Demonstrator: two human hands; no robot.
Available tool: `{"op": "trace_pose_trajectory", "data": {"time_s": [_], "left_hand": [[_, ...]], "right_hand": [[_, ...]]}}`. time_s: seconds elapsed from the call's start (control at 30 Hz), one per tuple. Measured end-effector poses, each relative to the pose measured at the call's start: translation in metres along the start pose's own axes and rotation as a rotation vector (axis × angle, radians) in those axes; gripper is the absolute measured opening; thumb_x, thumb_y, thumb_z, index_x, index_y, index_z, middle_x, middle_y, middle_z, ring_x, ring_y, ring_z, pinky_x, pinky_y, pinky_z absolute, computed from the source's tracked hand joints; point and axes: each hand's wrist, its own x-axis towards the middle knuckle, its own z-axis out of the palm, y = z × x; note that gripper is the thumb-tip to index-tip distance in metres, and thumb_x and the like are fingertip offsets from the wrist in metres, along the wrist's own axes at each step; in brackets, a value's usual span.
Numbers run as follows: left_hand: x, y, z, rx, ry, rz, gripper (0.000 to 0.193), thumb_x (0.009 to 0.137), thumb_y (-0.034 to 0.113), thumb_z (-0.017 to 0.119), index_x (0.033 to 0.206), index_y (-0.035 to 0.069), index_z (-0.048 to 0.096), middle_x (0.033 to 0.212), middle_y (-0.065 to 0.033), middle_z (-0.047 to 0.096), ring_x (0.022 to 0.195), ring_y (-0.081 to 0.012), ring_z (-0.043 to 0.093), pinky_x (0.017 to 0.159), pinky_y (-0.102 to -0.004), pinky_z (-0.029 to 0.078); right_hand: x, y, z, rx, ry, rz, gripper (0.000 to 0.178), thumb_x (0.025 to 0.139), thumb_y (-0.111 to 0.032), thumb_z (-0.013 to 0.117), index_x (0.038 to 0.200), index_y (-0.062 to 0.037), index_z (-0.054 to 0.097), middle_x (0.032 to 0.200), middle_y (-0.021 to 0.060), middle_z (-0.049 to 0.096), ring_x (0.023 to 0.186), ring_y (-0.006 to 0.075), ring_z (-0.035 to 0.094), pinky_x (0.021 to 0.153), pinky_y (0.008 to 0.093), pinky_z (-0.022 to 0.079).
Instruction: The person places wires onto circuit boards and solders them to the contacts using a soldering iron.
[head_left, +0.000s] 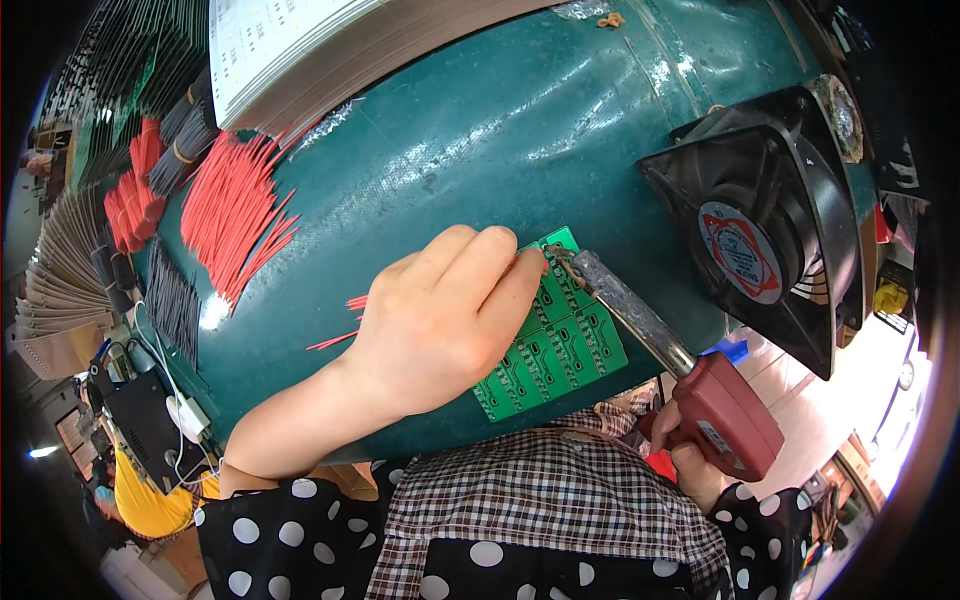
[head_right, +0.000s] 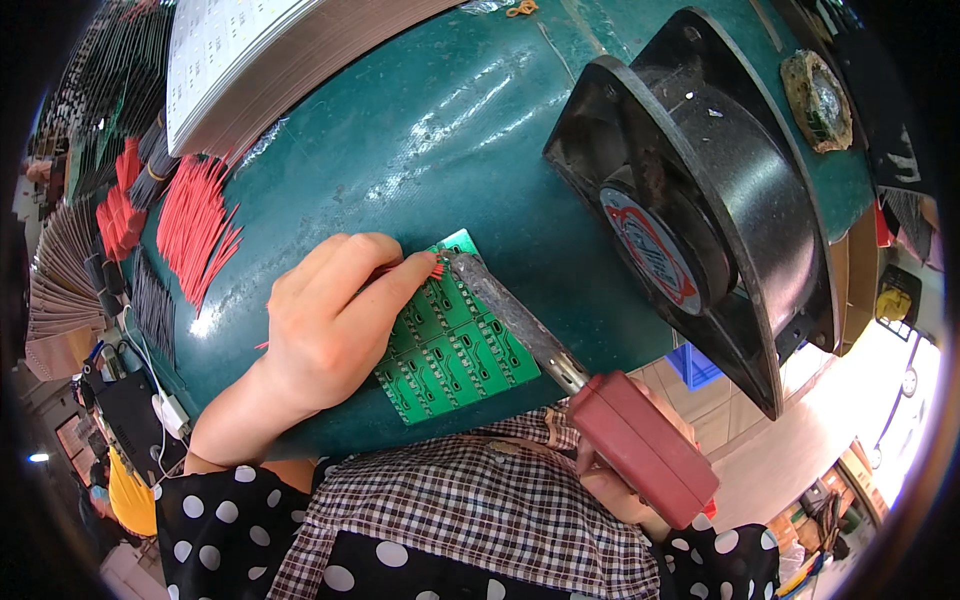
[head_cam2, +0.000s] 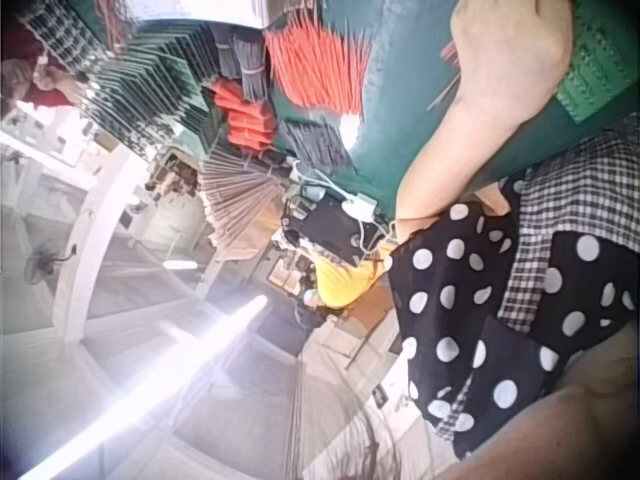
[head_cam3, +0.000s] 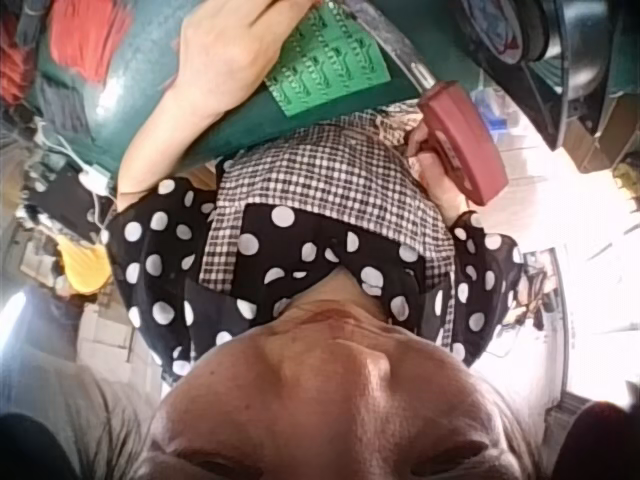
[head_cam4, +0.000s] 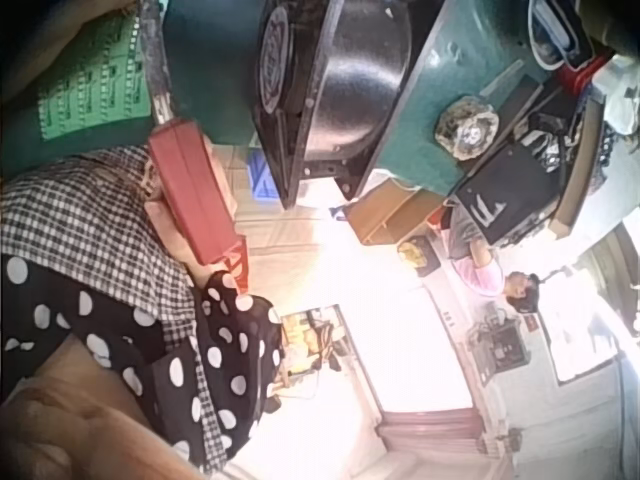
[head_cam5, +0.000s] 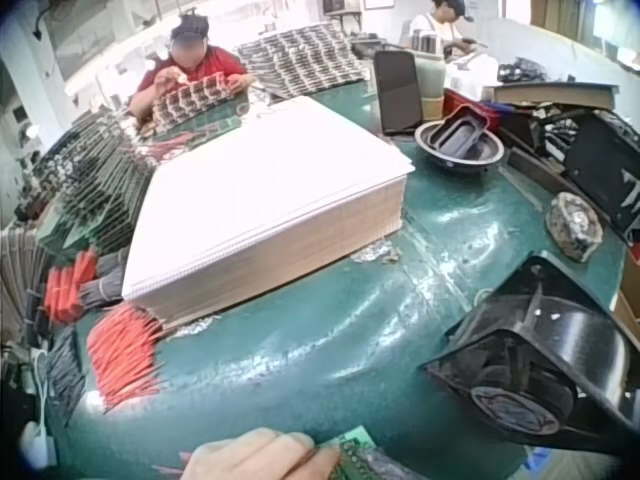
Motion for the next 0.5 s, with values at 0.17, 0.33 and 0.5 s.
{"op": "trace_pose_trajectory", "data": {"time_s": [0.17,0.33,0.5], "left_hand": [[0.001,0.000,0.001,0.004,0.000,-0.001,0.028,0.059,0.003,0.066,0.087,0.000,0.067,0.076,-0.0058,0.053,0.062,-0.0171,0.054,0.051,-0.0268,0.044],[-0.001,0.001,0.000,0.028,-0.012,-0.029,0.029,0.059,0.002,0.066,0.087,0.000,0.067,0.077,-0.0059,0.053,0.062,-0.0170,0.054,0.052,-0.0267,0.044],[0.002,0.003,0.002,0.030,-0.034,-0.029,0.029,0.059,0.002,0.066,0.088,0.000,0.067,0.077,-0.0061,0.053,0.063,-0.0171,0.054,0.052,-0.0267,0.045]], "right_hand": [[-0.003,0.001,0.006,-0.098,0.062,0.022,0.033,0.062,0.000,0.067,0.095,-0.0028,0.066,0.089,0.0137,0.065,0.080,0.0326,0.066,0.073,0.0376,0.054],[-0.008,0.008,0.012,-0.235,0.085,-0.053,0.034,0.063,-0.003,0.068,0.097,-0.0021,0.066,0.089,0.0138,0.065,0.078,0.0307,0.066,0.069,0.0352,0.055],[0.007,-0.006,0.001,0.023,0.034,0.025,0.039,0.064,-0.008,0.071,0.101,0.0008,0.063,0.092,0.0125,0.065,0.076,0.0260,0.066,0.066,0.0311,0.053]]}}
